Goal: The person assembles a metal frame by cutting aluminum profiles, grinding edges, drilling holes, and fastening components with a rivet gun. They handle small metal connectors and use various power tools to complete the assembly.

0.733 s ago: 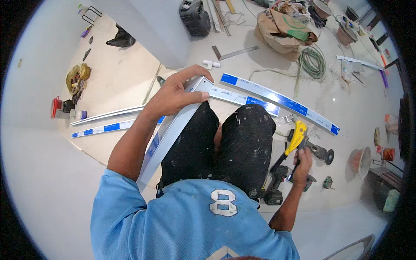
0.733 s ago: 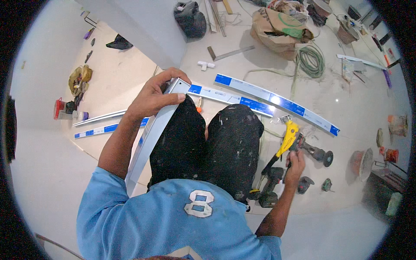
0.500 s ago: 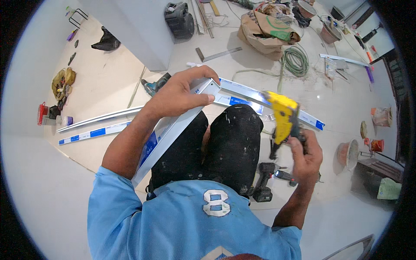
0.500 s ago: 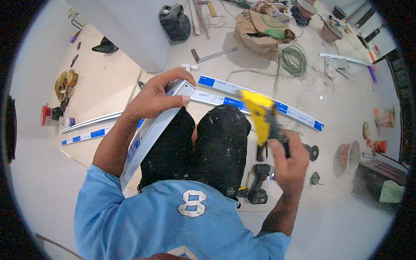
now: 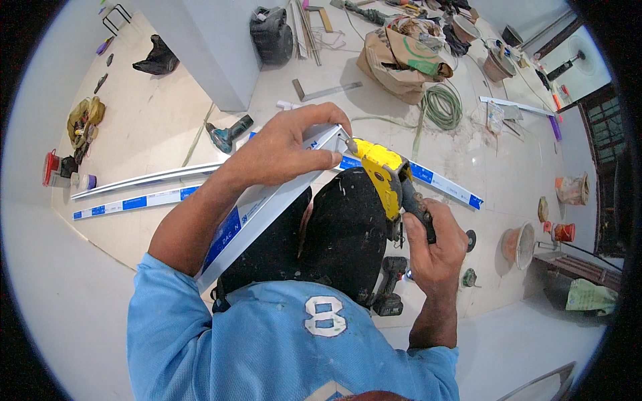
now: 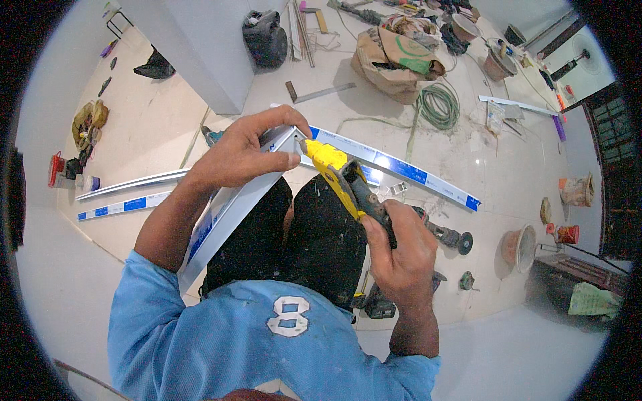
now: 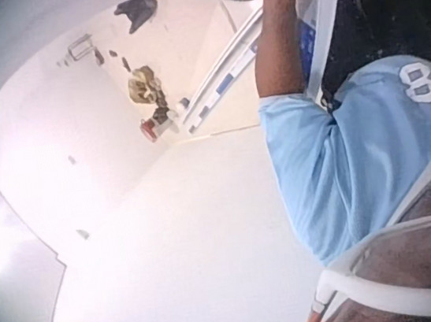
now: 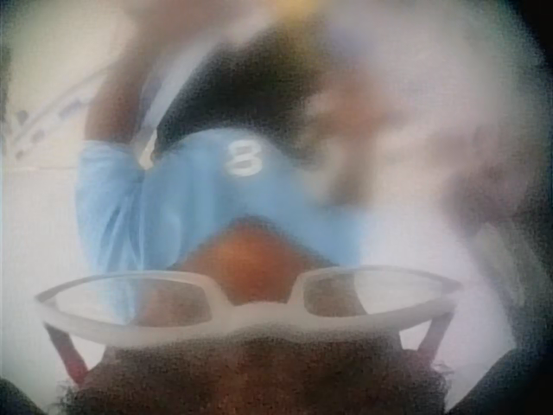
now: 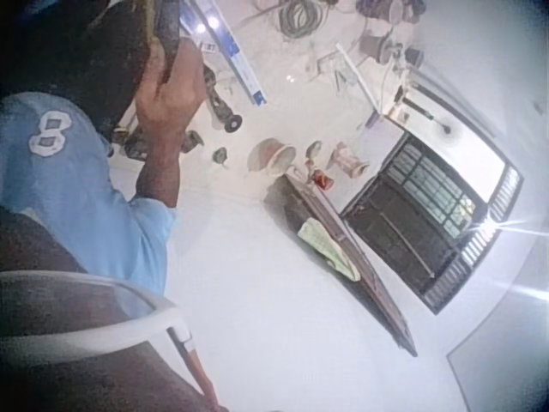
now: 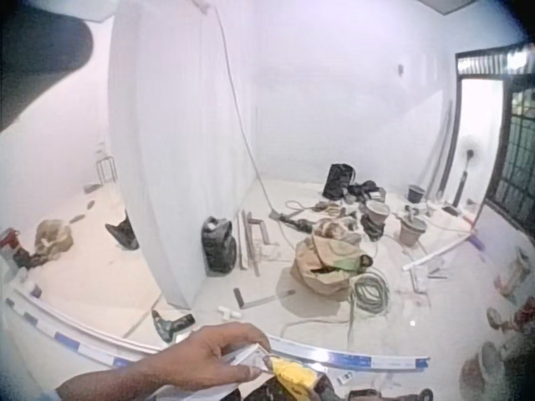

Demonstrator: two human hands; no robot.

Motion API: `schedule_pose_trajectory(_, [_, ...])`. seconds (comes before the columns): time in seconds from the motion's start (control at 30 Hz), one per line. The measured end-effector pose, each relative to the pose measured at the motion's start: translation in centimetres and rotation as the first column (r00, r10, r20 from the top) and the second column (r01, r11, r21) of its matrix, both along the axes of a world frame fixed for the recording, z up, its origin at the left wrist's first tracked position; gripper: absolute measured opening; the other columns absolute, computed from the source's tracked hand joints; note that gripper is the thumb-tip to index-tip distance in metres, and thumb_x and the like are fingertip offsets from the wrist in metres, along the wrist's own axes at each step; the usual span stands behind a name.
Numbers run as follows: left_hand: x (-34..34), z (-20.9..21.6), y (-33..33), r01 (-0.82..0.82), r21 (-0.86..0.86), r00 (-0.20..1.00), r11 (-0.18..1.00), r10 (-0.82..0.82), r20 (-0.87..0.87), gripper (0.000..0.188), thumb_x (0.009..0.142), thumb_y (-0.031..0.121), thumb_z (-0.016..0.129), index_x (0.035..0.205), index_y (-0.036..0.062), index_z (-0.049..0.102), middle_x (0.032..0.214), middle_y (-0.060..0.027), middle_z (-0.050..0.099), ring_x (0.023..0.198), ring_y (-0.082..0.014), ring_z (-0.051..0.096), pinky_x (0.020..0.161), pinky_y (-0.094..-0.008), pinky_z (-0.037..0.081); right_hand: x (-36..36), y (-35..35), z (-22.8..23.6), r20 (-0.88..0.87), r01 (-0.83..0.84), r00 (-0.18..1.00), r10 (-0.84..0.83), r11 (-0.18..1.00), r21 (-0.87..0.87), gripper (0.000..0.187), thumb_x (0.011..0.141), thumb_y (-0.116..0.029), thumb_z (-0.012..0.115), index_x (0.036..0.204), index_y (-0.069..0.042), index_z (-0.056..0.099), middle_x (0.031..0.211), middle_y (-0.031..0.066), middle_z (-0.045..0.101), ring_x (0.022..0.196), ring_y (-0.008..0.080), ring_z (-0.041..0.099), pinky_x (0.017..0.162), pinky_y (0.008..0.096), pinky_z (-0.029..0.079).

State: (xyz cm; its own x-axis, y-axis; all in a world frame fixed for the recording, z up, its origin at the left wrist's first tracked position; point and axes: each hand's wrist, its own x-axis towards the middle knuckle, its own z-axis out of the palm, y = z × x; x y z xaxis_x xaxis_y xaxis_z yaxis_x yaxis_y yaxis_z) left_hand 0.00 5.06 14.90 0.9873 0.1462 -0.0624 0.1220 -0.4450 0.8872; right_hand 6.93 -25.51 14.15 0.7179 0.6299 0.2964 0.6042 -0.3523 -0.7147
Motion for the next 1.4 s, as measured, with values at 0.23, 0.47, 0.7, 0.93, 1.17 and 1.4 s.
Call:
schedule_pose_trajectory(0.23, [0.0, 0.0, -0.2, -0.01, 0.026, 1.0, 1.0, 0.009, 0.012, 0.042, 0.085, 0.021, 0.08, 0.126, 0.0137, 0.072, 0.128, -0.008, 0.07, 0.122, -0.0247, 0.065, 0.11, -0.0434, 0.05, -0.1, 0.4, -0.4, 0.032, 0.004, 0.999, -0.004, 1.0, -0.017, 0.025, 0.096, -0.007, 0.078, 0.114, 0.007, 0.067, 0.094, 0.0237, 0.07, 0.08, 0.0395, 0.072, 0.07, 0.0453, 0.056])
schedule_pose_trajectory(0.47, [-0.2, -0.9, -0.1, -0.067, 0.319, 0.992, 0.945, 0.029, 0.12, 0.038, 0.087, 0.016, 0.081, 0.123, 0.013, 0.071, 0.124, -0.0118, 0.07, 0.118, -0.0285, 0.068, 0.102, -0.0418, 0.054, -2.2, 1.3, -0.9, 0.122, 0.005, 0.993, 0.003, 0.998, -0.062, 0.026, 0.097, -0.007, 0.077, 0.116, 0.006, 0.065, 0.093, 0.0248, 0.066, 0.079, 0.0435, 0.07, 0.069, 0.0476, 0.055])
schedule_pose_trajectory(0.7, [-0.3, -0.5, 0.1, -0.033, 0.37, 0.994, 0.929, -0.008, 0.108, 0.04, 0.087, 0.017, 0.083, 0.124, 0.0127, 0.07, 0.119, -0.0133, 0.069, 0.114, -0.0322, 0.069, 0.098, -0.0442, 0.055, -2.2, 2.0, -0.8, 0.03, -0.001, 1.0, 0.003, 0.999, -0.054, 0.027, 0.097, -0.006, 0.077, 0.116, 0.007, 0.064, 0.091, 0.026, 0.066, 0.077, 0.0429, 0.07, 0.066, 0.0503, 0.055])
schedule_pose_trajectory(0.93, [0.6, -0.3, 1.0, 0.066, 0.373, 0.992, 0.925, -0.1, 0.071, 0.039, 0.086, 0.015, 0.082, 0.123, 0.0097, 0.07, 0.122, -0.0129, 0.072, 0.116, -0.0311, 0.068, 0.104, -0.0435, 0.052, -1.5, 2.4, -2.4, 0.186, -0.033, 0.982, 0.044, 0.997, -0.066, 0.024, 0.096, -0.004, 0.077, 0.112, 0.006, 0.063, 0.086, 0.0242, 0.064, 0.073, 0.0396, 0.068, 0.062, 0.0479, 0.054])
schedule_pose_trajectory(1.17, [1.3, -1.3, 0.7, -0.007, 0.217, 0.979, 0.976, -0.038, 0.2, 0.038, 0.084, 0.011, 0.081, 0.12, 0.0072, 0.07, 0.121, -0.0121, 0.072, 0.116, -0.0281, 0.068, 0.104, -0.0416, 0.051, -0.8, 2.5, -0.8, -0.072, 0.008, 0.997, -0.013, 0.998, -0.065, 0.034, 0.096, -0.01, 0.08, 0.118, 0.005, 0.06, 0.099, 0.0241, 0.066, 0.085, 0.04, 0.071, 0.073, 0.0455, 0.057])
schedule_pose_trajectory(1.4, [0.1, 1.1, -0.5, 0.054, 0.285, 0.943, 0.957, -0.142, 0.301, 0.042, 0.079, 0.007, 0.08, 0.12, 0.0107, 0.072, 0.125, -0.0128, 0.07, 0.121, -0.0315, 0.068, 0.105, -0.0419, 0.052, -0.3, 2.6, 0.7, -0.187, -0.233, 0.963, 0.192, 0.944, -0.233, 0.046, 0.095, -0.016, 0.079, 0.131, 0.005, 0.059, 0.125, 0.0279, 0.061, 0.118, 0.043, 0.061, 0.098, 0.0517, 0.052])
